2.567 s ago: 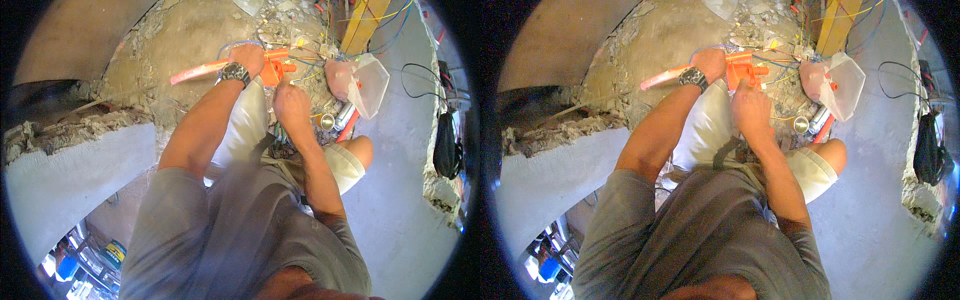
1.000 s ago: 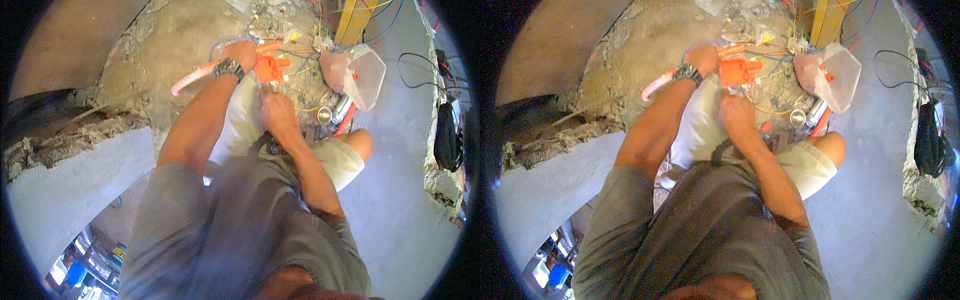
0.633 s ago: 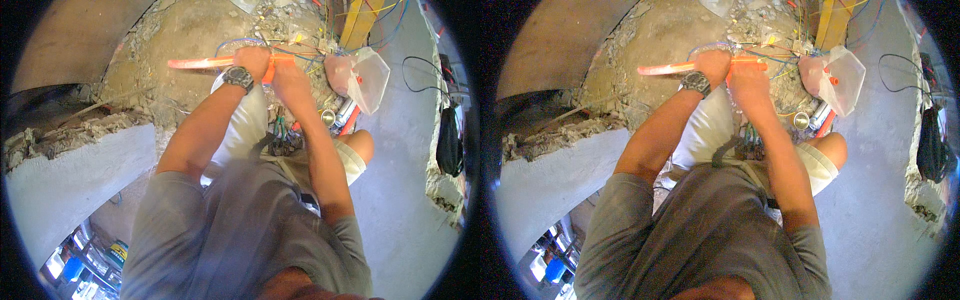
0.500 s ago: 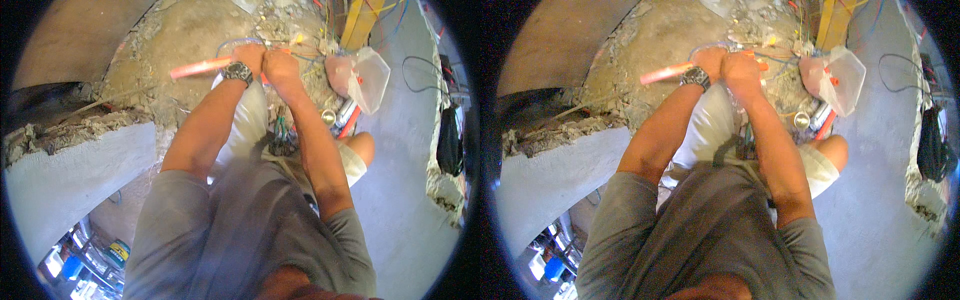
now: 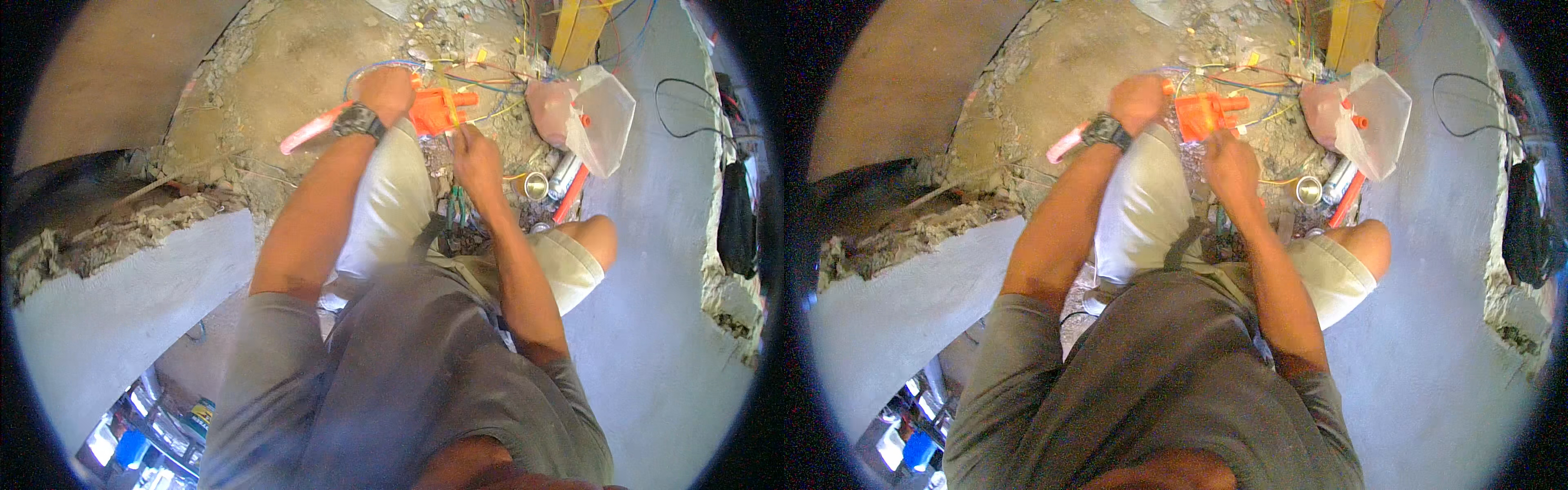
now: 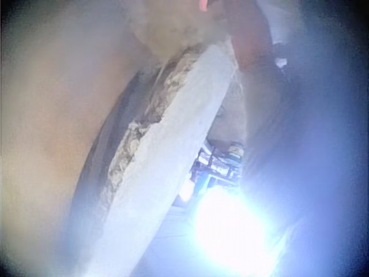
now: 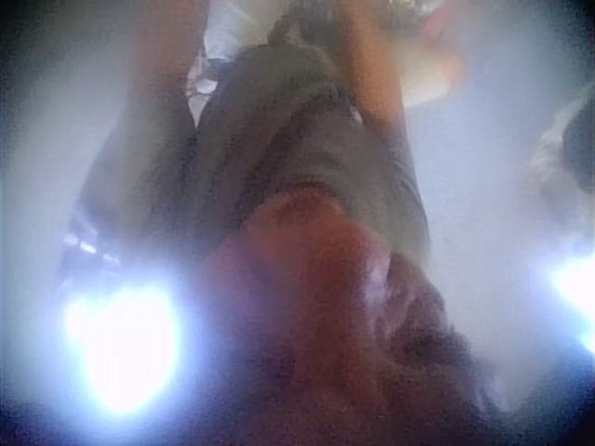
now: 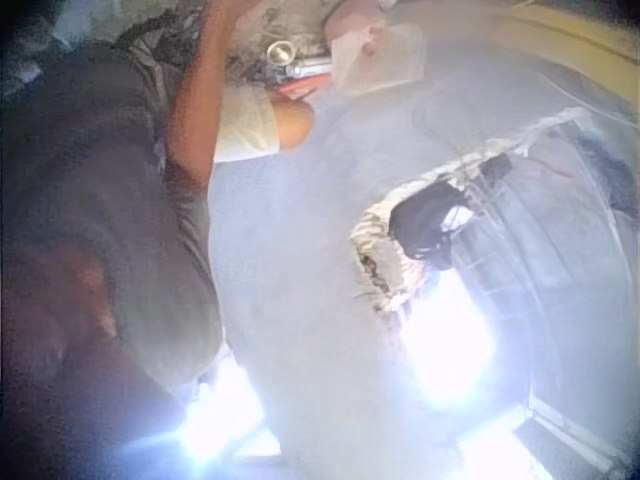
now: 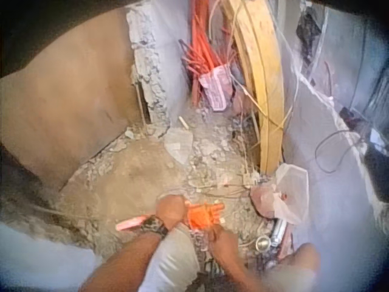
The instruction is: The person sits on the floor and assembles an orange electrical junction box with conduit pipes and wires. They connect the pipes to the box, insert wires, and secure the components using their hands.
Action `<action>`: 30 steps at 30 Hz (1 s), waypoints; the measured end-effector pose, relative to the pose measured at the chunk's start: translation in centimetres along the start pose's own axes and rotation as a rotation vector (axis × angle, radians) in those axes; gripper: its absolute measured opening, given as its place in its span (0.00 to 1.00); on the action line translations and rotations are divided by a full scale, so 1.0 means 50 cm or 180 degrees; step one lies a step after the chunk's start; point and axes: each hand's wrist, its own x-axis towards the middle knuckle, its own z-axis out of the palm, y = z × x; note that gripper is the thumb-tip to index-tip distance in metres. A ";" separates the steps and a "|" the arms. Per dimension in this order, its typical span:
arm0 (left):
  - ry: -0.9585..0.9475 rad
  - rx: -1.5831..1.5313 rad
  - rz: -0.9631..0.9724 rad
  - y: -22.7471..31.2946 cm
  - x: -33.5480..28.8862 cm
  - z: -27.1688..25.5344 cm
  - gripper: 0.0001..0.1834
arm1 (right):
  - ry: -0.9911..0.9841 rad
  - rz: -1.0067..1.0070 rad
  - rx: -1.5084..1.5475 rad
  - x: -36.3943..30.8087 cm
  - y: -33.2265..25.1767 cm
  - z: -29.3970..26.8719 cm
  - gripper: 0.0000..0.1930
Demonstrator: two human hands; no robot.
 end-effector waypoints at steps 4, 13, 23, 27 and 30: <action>-0.0655 0.0094 0.0132 -0.025 0.018 -0.055 0.29 | 0.0542 0.1053 0.0862 -0.124 0.188 0.079 0.15; -0.1069 0.1481 0.1911 0.184 0.104 -0.036 0.20 | -0.0447 0.3080 0.1076 -0.247 0.472 0.301 0.18; -0.1100 0.2649 0.2862 0.334 0.261 0.172 0.11 | -0.0410 0.2474 0.0216 -0.255 0.445 0.228 0.18; -0.1033 0.2956 0.3067 0.387 0.314 0.242 0.12 | -0.0132 0.2352 0.0187 -0.262 0.453 0.230 0.13; -0.0856 0.2904 0.3254 0.399 0.321 0.301 0.11 | -0.0161 0.2350 -0.0106 -0.272 0.435 0.230 0.12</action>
